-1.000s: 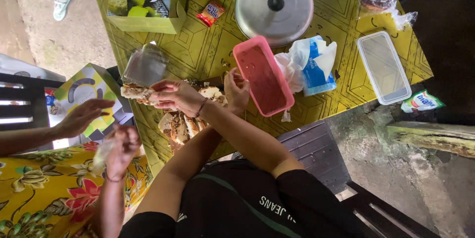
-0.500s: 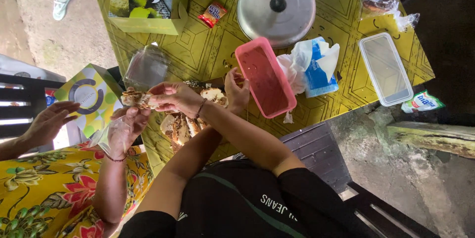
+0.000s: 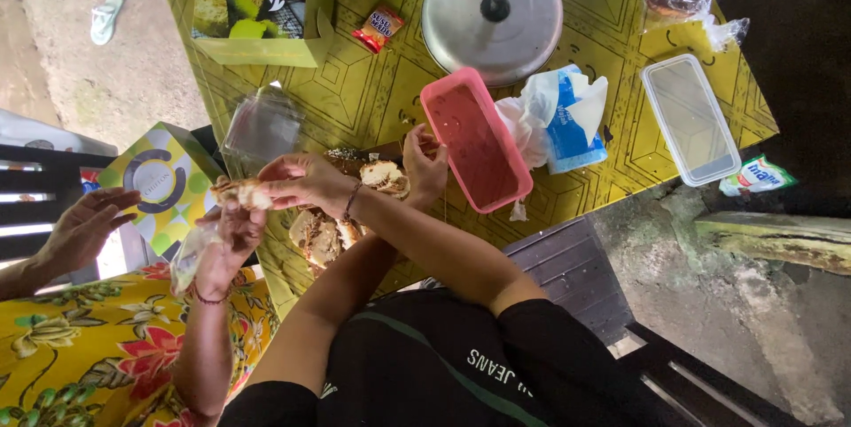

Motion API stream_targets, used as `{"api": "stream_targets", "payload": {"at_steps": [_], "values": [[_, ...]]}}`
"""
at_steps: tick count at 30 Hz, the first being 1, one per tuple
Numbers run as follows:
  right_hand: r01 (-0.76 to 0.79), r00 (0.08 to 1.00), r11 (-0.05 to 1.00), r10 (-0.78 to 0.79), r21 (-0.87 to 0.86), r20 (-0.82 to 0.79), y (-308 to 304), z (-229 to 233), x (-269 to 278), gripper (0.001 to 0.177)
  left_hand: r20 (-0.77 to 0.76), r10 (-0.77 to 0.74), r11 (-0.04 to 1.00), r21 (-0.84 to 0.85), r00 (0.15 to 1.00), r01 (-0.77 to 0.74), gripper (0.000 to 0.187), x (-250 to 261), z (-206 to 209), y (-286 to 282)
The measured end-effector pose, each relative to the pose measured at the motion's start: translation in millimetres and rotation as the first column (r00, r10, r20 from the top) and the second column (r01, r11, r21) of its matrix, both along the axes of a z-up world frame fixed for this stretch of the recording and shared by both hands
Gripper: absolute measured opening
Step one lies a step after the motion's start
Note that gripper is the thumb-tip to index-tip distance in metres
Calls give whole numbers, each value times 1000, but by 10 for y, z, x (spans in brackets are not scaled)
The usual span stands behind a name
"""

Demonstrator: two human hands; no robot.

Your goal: The person picks up pieces of cake and bread from a wooden board on a table and places them into small plastic bags, then places a larger cake into a cardboard box and closes it.

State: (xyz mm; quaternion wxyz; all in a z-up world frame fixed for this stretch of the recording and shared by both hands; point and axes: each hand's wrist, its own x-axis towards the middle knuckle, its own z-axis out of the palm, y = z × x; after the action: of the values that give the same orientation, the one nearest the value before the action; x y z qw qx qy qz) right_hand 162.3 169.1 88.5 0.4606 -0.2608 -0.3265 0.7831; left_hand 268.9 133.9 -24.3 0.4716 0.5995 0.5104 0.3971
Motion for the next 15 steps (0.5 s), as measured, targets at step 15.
{"api": "stream_targets", "payload": {"at_steps": [15], "values": [[429,-106,618,-690,659,716,-444,-366,2395,38,52,-81,991,110,995,75,30,-255,28,-282]]}}
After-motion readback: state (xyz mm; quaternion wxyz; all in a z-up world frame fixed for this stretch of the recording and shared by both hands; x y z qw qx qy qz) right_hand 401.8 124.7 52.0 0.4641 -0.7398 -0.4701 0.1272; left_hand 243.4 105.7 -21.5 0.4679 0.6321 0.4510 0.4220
